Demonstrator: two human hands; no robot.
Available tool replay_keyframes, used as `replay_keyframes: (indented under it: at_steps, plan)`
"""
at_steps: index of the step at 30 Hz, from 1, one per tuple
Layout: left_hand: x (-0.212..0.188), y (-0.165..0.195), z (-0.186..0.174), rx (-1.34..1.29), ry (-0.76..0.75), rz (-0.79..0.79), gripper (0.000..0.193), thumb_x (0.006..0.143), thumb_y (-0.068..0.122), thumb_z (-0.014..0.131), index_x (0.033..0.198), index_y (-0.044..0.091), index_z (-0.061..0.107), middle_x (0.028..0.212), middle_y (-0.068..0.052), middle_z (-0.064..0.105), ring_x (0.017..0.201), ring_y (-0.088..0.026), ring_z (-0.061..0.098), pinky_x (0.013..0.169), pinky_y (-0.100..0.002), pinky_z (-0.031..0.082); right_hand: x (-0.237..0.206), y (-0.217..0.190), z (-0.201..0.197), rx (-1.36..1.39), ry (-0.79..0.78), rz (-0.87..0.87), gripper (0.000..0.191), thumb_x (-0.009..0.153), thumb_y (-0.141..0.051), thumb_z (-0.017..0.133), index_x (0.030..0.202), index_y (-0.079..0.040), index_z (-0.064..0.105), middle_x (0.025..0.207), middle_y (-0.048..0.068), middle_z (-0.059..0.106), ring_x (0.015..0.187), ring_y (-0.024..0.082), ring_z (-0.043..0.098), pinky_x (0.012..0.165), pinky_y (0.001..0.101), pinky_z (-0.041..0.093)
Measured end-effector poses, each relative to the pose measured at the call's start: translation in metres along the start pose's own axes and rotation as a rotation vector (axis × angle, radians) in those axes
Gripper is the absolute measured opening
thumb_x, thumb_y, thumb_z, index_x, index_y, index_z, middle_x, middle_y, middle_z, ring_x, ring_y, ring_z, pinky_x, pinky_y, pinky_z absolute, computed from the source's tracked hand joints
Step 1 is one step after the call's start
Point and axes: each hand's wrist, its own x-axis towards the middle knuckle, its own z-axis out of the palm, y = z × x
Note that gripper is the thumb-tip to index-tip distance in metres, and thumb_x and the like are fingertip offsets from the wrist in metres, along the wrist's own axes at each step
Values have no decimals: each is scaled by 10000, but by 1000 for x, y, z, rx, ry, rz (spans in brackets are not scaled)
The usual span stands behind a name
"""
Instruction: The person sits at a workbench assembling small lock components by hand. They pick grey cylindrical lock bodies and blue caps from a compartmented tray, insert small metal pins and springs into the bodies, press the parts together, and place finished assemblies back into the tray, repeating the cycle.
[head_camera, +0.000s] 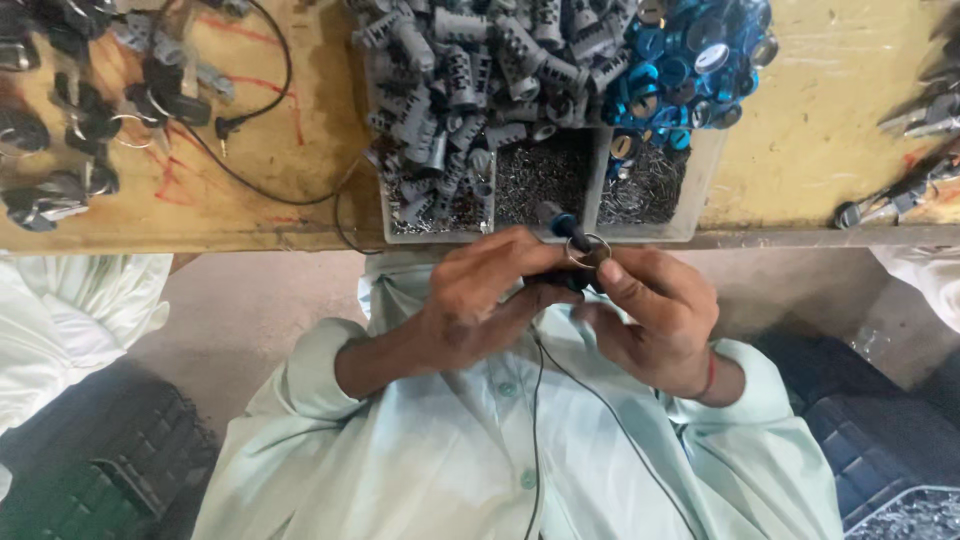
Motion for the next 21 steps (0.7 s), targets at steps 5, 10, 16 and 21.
replay_keyframes:
  at_steps: [5,10,16,21]
  plan:
    - [9,3,-2,-227,-95,-175,229,936,86,796,1134,28,697,1020,-116,744,907,-232,742,796,-378,581,63,-30,-25,-212,-365,114,654,725,-222,912,1230,-47,535,1040,160,686,870,342,710,719,425,574]
    - [-4,8,-36,40,-191,-53,126,945,156,778,899,55,719,777,-72,675,695,-227,674,633,-372,501,148,-56,-66,118,-554,-279,600,779,-174,857,1192,-88,430,1087,118,691,893,204,731,733,299,608]
    - [-10,15,-56,825,-83,-190,173,875,103,706,1028,35,664,835,-93,641,842,-297,650,653,-429,502,118,-32,-19,-224,-85,231,307,915,-39,813,1176,-35,652,934,47,682,682,156,678,610,330,545]
    - [-3,14,-55,940,-200,-126,405,619,49,703,1014,36,617,845,-79,641,859,-271,646,614,-387,506,108,-12,2,-633,-422,26,173,845,-119,718,1003,-82,658,905,86,571,813,262,655,621,416,507]
